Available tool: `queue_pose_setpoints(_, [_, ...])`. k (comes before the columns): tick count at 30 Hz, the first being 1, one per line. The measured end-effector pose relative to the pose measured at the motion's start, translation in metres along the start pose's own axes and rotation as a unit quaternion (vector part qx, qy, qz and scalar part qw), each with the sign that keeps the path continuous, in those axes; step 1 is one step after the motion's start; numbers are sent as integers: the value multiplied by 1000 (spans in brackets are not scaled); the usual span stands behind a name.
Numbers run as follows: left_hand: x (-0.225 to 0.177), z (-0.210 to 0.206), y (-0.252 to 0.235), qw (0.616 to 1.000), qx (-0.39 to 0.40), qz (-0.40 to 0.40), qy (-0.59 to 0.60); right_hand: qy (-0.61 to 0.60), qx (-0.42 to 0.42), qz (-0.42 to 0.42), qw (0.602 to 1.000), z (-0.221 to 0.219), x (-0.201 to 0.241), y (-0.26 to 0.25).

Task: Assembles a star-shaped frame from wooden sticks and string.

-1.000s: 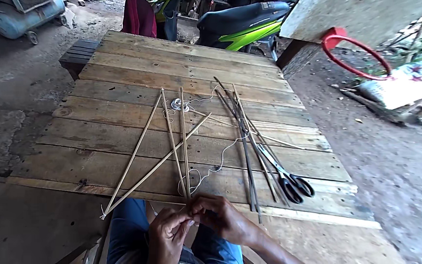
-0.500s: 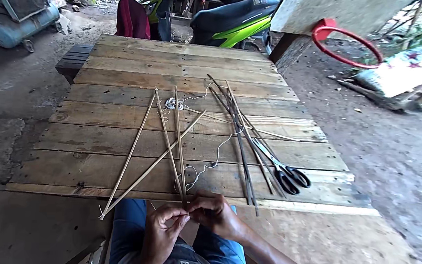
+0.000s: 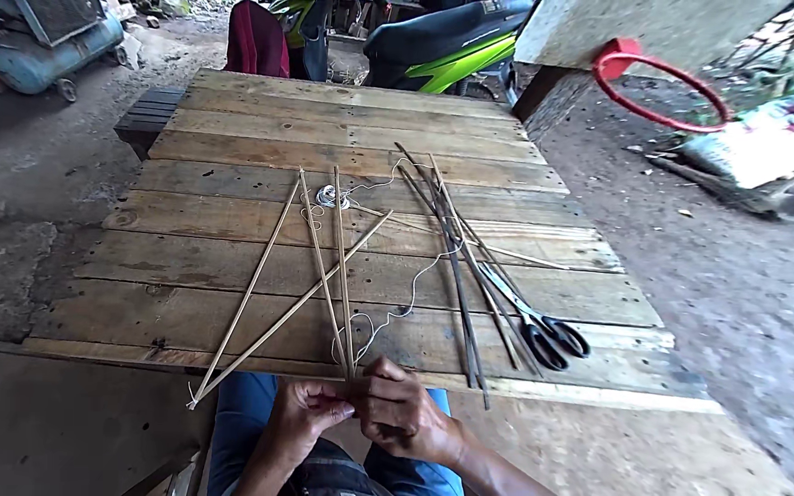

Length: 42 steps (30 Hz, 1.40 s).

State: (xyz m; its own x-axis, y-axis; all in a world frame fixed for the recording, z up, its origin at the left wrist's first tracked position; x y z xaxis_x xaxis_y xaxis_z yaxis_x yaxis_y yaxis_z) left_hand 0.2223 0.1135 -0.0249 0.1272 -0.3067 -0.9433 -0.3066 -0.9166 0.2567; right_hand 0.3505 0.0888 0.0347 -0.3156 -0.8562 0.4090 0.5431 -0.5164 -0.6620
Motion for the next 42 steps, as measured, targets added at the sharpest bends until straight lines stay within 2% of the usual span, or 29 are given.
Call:
queue_pose_setpoints(3, [2,0,-2,1000,-5,17,17,29,25,24,999,0,3,-3])
queue_pose_setpoints(5, [-5,1,2,994,-49,-60,-73,40,29,8,999,-1,-3,-4])
queue_pose_setpoints(6, [-13,1,7,972,-86,-144,-163,33,26,-11,999,-1,-8,-4])
queue_pose_setpoints(7, [-23,-4,15,928,-127,-241,-255,20,24,-33,999,-1,-14,-4])
queue_pose_setpoints(9, [-35,-18,34,808,-194,-395,-392,-23,29,-74,997,-1,-23,-5])
queue_pose_setpoints(11, [-36,-29,42,725,-216,-465,-461,-61,46,-106,991,-1,-31,-6])
queue_pose_setpoints(12, [-35,-31,41,710,-213,-476,-473,-80,55,-119,988,-2,-34,-6])
queue_pose_setpoints(13, [-34,-32,38,717,-202,-475,-469,-99,63,-129,985,-2,-37,-6])
queue_pose_setpoints(14, [-34,-30,34,750,-185,-456,-443,-115,68,-135,982,-3,-39,-6])
queue_pose_setpoints(15, [-32,-24,27,805,-159,-418,-389,-128,70,-140,979,-3,-39,-6])
queue_pose_setpoints(17, [-21,-12,13,924,-97,-303,-210,-146,63,-146,976,0,-39,-7])
queue_pose_setpoints(18, [-14,-9,8,959,-75,-245,-123,-150,54,-147,976,3,-38,-8])
queue_pose_setpoints(19, [-8,-8,5,977,-66,-197,-57,-153,44,-150,976,6,-38,-7])
queue_pose_setpoints(21, [-2,-9,5,988,-64,-138,17,-155,22,-159,975,12,-37,-4])
queue_pose_setpoints(24, [0,-9,5,989,-67,-124,53,-134,8,-161,978,17,-31,2])
queue_pose_setpoints(31, [0,-13,2,988,-46,-148,12,-25,14,-152,988,15,-20,3])
queue_pose_setpoints(42, [4,-10,1,990,-56,-130,-11,103,13,-140,985,13,-8,-2])
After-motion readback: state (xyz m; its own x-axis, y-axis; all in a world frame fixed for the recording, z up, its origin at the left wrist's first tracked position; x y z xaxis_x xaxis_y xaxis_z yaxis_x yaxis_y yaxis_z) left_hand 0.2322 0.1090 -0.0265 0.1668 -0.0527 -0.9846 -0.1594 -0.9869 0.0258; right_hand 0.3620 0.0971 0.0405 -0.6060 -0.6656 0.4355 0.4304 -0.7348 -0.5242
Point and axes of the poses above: each hand's wrist, its own y-axis away from the middle knuckle, its own z-axis out of the back of the hand, x = y × z, the point moved 9 cm from there along -y, towards the middle knuckle, and after that the axes turned 2 degrees about x, right-handed, at the moved point
